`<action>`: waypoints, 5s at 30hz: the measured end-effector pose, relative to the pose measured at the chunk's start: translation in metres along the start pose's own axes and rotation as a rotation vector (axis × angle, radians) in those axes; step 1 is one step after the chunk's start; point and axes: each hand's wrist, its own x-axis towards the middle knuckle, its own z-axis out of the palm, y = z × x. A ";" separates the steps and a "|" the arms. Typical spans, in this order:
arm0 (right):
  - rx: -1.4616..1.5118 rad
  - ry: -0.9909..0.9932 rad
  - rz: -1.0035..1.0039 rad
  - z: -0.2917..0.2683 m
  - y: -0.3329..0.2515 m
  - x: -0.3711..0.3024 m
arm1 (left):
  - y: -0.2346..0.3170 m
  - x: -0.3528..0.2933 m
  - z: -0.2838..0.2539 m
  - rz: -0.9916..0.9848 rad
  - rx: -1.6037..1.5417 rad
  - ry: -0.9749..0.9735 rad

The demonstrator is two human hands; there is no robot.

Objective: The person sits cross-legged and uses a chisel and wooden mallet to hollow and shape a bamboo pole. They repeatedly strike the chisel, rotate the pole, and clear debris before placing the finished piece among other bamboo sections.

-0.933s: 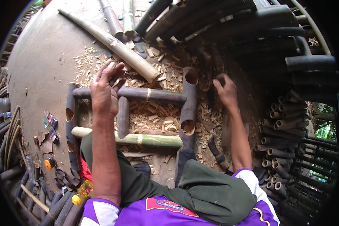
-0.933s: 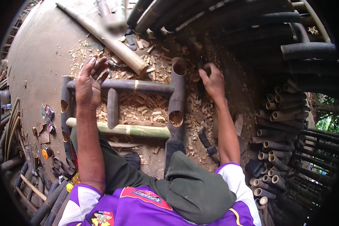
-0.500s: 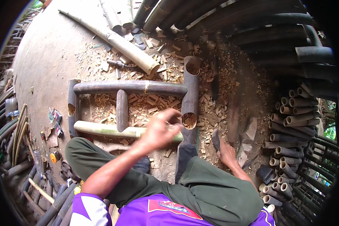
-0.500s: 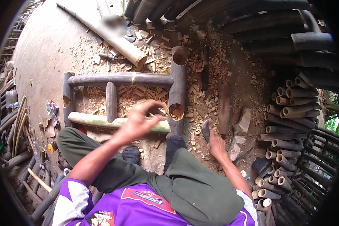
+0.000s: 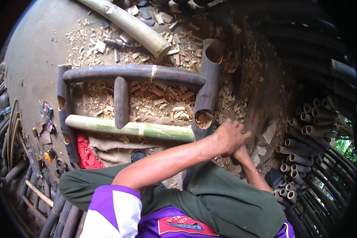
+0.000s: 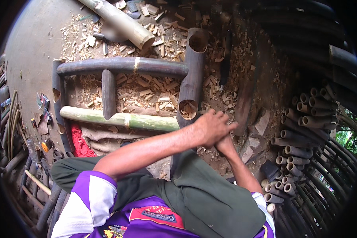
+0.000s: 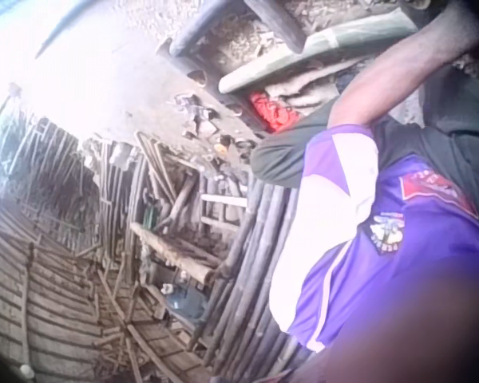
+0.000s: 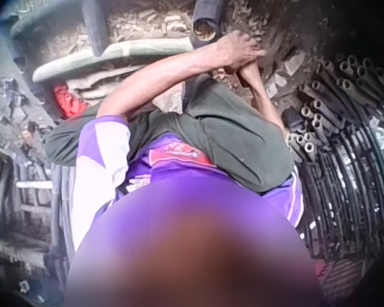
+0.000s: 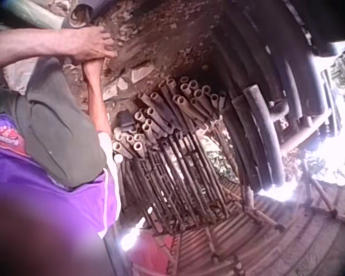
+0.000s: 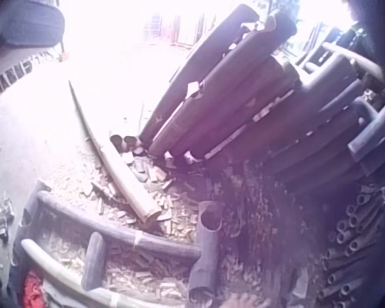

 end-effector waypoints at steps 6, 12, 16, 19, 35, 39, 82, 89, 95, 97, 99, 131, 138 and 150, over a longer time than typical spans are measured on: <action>-0.184 -0.039 0.142 -0.030 -0.004 0.041 | -0.038 0.008 0.011 0.062 -0.317 0.227; -0.557 0.025 -0.146 -0.077 -0.044 0.076 | -0.040 0.000 -0.001 -0.003 -0.520 0.623; -0.682 -0.009 -0.211 -0.088 -0.086 0.092 | -0.043 -0.015 -0.005 -0.052 -0.636 0.787; -0.739 -0.052 -0.267 -0.086 -0.114 0.098 | -0.044 -0.021 -0.004 -0.091 -0.694 0.892; -1.232 -0.307 -0.660 -0.036 -0.201 0.145 | -0.052 -0.038 0.026 -0.216 -0.836 1.577; -1.060 -0.467 -0.642 -0.074 -0.158 0.131 | -0.035 -0.032 0.025 -0.250 -0.782 1.325; 1.494 -0.230 0.163 0.070 -0.105 -0.022 | 0.010 -0.203 0.035 -0.642 -0.881 0.189; 1.929 -0.575 0.496 0.086 -0.086 0.010 | 0.013 -0.192 -0.020 -0.699 0.084 0.043; 1.862 -0.526 0.559 0.077 -0.094 0.013 | 0.002 -0.172 -0.075 -0.543 -0.090 -0.132; 1.832 -0.575 0.500 0.071 -0.088 0.014 | 0.002 -0.172 -0.068 -0.587 -0.195 -0.138; 1.760 -0.492 0.503 0.069 -0.086 0.015 | 0.006 -0.169 -0.059 -0.654 -0.278 -0.147; 1.190 -0.425 0.285 0.068 -0.111 0.052 | 0.015 -0.184 0.023 -1.160 -0.555 0.460; 1.869 -0.279 0.193 0.059 -0.115 0.054 | -0.004 -0.131 -0.082 -0.807 0.228 0.276; 1.752 -0.307 0.092 0.065 -0.097 0.035 | 0.027 -0.091 -0.041 -0.535 0.447 0.105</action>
